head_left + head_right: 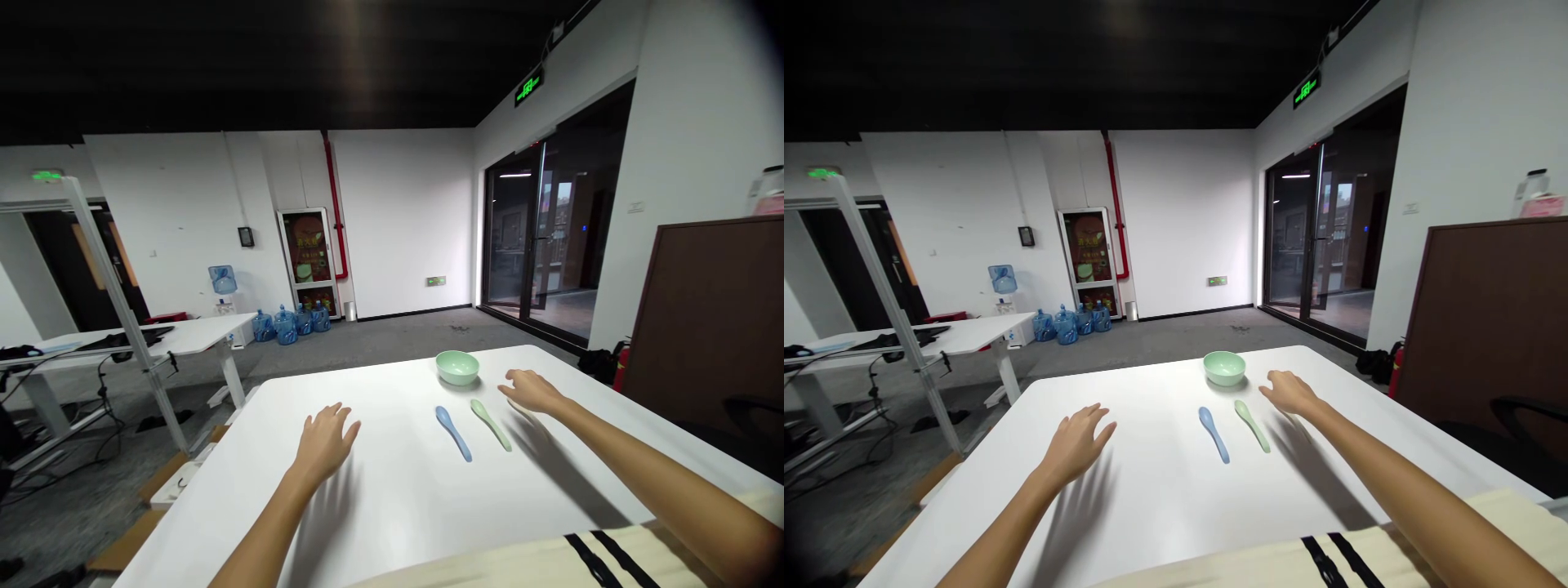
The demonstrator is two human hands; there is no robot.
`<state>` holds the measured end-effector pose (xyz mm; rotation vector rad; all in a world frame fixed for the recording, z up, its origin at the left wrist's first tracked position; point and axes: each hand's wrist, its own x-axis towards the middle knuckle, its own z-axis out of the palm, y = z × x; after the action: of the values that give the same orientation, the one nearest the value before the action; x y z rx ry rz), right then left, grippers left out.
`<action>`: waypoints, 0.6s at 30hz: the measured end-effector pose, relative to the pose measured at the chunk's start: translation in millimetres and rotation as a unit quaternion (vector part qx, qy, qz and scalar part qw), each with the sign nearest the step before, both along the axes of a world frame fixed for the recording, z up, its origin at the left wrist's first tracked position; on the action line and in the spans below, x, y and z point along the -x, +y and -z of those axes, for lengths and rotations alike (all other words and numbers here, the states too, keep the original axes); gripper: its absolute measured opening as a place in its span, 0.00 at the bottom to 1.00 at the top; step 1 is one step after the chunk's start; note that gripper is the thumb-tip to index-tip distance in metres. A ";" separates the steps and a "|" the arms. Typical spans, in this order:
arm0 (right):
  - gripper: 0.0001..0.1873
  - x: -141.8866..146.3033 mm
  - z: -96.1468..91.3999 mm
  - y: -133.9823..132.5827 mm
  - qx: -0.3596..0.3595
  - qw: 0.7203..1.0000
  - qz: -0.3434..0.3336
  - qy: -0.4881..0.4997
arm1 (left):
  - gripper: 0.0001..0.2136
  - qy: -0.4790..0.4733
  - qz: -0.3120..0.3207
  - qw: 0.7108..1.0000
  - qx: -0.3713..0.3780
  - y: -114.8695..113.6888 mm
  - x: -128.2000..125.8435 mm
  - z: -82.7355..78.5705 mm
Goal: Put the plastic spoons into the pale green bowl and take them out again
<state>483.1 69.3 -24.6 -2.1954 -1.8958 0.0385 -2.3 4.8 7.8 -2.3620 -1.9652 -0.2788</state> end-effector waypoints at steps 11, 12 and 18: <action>0.17 -34.4 38.4 2.7 0.093 0.991 0.094 0.014 | 0.25 -0.012 -0.002 1.000 0.000 1.4 1.0 0.7; 0.16 -35.4 41.1 2.0 0.098 0.991 0.095 0.014 | 0.25 -0.011 -0.003 1.000 0.002 1.4 0.9 0.8; 0.13 -38.3 49.6 0.2 0.118 0.988 0.099 0.004 | 0.25 -0.007 -0.006 1.000 0.006 -0.5 -0.2 -0.9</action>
<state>521.3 69.5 -74.2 -2.5231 -1.7365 0.2479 -2.1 4.3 8.7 -2.3606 -1.9922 -0.2856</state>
